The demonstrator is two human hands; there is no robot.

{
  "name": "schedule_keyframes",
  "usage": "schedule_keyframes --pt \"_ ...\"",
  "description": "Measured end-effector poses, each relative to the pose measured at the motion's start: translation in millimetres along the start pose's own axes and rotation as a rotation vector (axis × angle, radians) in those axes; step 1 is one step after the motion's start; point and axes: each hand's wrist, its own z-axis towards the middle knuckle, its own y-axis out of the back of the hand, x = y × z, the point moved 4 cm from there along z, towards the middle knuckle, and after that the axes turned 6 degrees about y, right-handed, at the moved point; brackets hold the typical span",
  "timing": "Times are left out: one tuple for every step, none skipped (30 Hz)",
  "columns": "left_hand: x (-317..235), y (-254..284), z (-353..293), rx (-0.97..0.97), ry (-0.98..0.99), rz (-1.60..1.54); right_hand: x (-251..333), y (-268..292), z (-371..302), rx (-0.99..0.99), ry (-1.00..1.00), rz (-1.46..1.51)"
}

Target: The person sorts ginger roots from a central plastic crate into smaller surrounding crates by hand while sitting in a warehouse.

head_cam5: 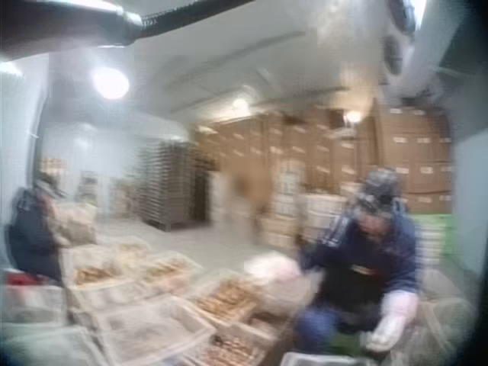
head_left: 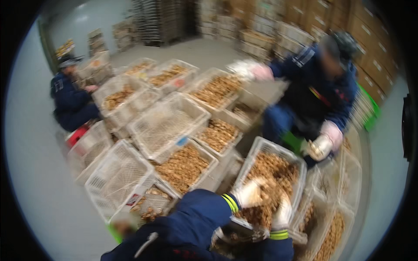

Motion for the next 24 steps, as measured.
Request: schedule_keyframes --pt "-1 17 -2 -0.015 -0.014 0.066 -5 -2 6 0.097 0.199 -0.415" --pt "-2 11 -7 -0.199 -0.073 0.101 -25 6 10 -0.041 -0.044 0.088" --pt "-7 21 -1 -0.197 -0.065 0.146 -31 11 13 -0.080 -0.076 0.116" --pt "3 13 13 -0.199 -0.026 0.136 -39 37 11 -0.163 -0.108 0.119" --pt "1 8 16 -0.223 -0.011 0.196 -38 40 15 -0.205 -0.129 0.165" --pt "2 3 21 -0.238 -0.009 0.205 -33 46 15 -0.238 -0.144 0.289" --pt "2 1 22 -0.252 -0.014 0.212 -28 46 12 -0.263 -0.153 0.413" --pt "4 1 20 -0.291 0.006 0.216 -19 47 6 -0.293 -0.132 0.340" --pt "2 2 16 -0.305 0.020 0.232 -21 48 6 -0.309 -0.130 0.347" --pt "1 1 12 -0.322 -0.006 0.211 -25 55 5 -0.310 -0.173 0.360" --pt "6 8 14 -0.340 -0.015 0.182 -30 67 0 -0.323 -0.225 0.367" --pt "7 13 16 -0.313 -0.062 0.120 -29 85 -2 -0.361 -0.181 0.298" --pt "-4 12 3 -0.326 -0.076 0.116 -29 95 4 -0.348 -0.184 0.239" --pt "-15 11 -10 -0.362 -0.135 0.110 -32 102 7 -0.427 -0.210 0.215" --pt "-9 -3 1 -0.350 -0.136 0.086 -56 158 -2 -0.540 -0.149 0.222" --pt "-17 -10 5 -0.246 -0.140 -0.002 -75 198 -9 -0.659 -0.165 0.212" --pt "-26 -13 5 -0.252 -0.191 0.058 -101 236 -13 -0.808 -0.170 0.332" --pt "-37 -15 1 -0.235 -0.229 0.059 -123 265 -26 -0.878 -0.187 0.241" --pt "-53 -15 -11 -0.234 -0.283 0.065 -138 273 -33 -0.970 -0.246 0.196" --pt "-51 -27 5 -0.121 -0.242 -0.020 -152 346 -65 -1.149 -0.334 -0.038" --pt "-48 -36 19 -0.016 -0.202 -0.110 -157 405 -95 -1.324 -0.427 -0.271" --pt "-65 -26 2 -0.026 -0.283 -0.039 -170 358 -66 -1.202 -0.435 -0.436" --pt "-76 -13 -15 -0.076 -0.298 -0.089 -163 296 -33 -1.068 -0.429 -0.602" --pt "-83 -7 -23 -0.083 -0.302 -0.079 -141 249 -4 -0.855 -0.273 -0.597"
